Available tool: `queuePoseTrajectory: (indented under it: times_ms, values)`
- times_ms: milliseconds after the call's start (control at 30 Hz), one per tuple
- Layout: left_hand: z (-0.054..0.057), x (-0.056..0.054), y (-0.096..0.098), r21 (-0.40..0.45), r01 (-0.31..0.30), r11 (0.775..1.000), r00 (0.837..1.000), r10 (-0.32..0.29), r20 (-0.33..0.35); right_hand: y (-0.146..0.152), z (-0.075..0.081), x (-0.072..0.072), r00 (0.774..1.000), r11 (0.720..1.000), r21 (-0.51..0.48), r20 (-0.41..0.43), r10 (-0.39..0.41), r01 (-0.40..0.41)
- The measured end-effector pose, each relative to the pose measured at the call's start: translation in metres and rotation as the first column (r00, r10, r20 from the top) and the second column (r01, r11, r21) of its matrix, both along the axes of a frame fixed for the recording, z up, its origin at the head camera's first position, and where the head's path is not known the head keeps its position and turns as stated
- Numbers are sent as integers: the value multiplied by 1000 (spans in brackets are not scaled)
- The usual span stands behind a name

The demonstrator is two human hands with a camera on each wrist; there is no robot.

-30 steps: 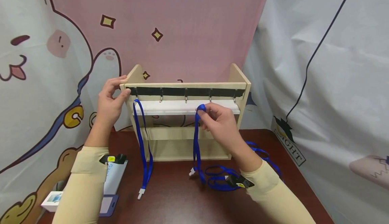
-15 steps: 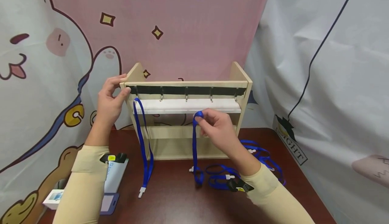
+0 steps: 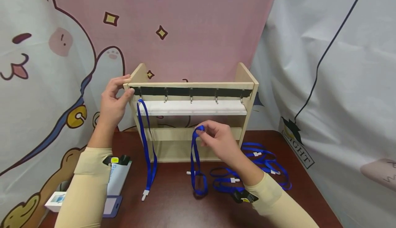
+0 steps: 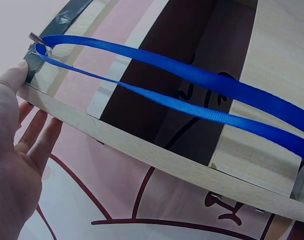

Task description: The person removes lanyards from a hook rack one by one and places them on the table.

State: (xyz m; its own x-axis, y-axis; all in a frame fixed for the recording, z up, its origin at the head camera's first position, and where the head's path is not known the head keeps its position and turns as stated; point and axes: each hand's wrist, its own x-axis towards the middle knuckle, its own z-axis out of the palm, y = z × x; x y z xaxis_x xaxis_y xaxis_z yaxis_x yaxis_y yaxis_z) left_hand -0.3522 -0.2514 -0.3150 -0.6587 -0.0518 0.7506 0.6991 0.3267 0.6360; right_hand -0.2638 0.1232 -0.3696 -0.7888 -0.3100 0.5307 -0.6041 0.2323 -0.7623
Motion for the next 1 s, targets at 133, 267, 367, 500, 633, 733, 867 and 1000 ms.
queuePoseTrajectory:
  times_ms: [133, 267, 367, 500, 633, 733, 867, 1000]
  values:
    - [4, 8, 6, 6, 5, 1000, 1000, -5, 4, 4, -16, -1, 999, 1000, 28, 36, -12, 11]
    - [11, 20, 12, 6, 7, 1000, 1000, -7, 13, 8, -31, 0, 995, 999, 43, 97, -3, -1]
    - [14, 25, 14, 4, 7, 1000, 1000, -7, 18, 10, -40, 1, 990, 998, 57, 142, 14, -22]
    - [14, 26, 14, 1, 8, 1000, 1000, -8, 19, 10, -51, 1, 980, 997, 56, 197, 39, -51]
    - [14, 25, 14, 8, 17, 1000, 1000, -17, 17, 7, -65, -1, 965, 997, 61, 260, 37, -55]
    - [14, 25, 14, 15, 23, 1000, 999, -23, 23, 5, -78, -4, 953, 996, 81, 302, 18, -45]
    - [13, 24, 13, 17, 21, 1000, 999, -22, 29, 2, -95, -7, 946, 995, 86, 324, 24, -55]
    - [14, 26, 14, 15, 20, 1000, 999, -21, 24, 1, -109, -12, 947, 994, 92, 319, 31, -63]
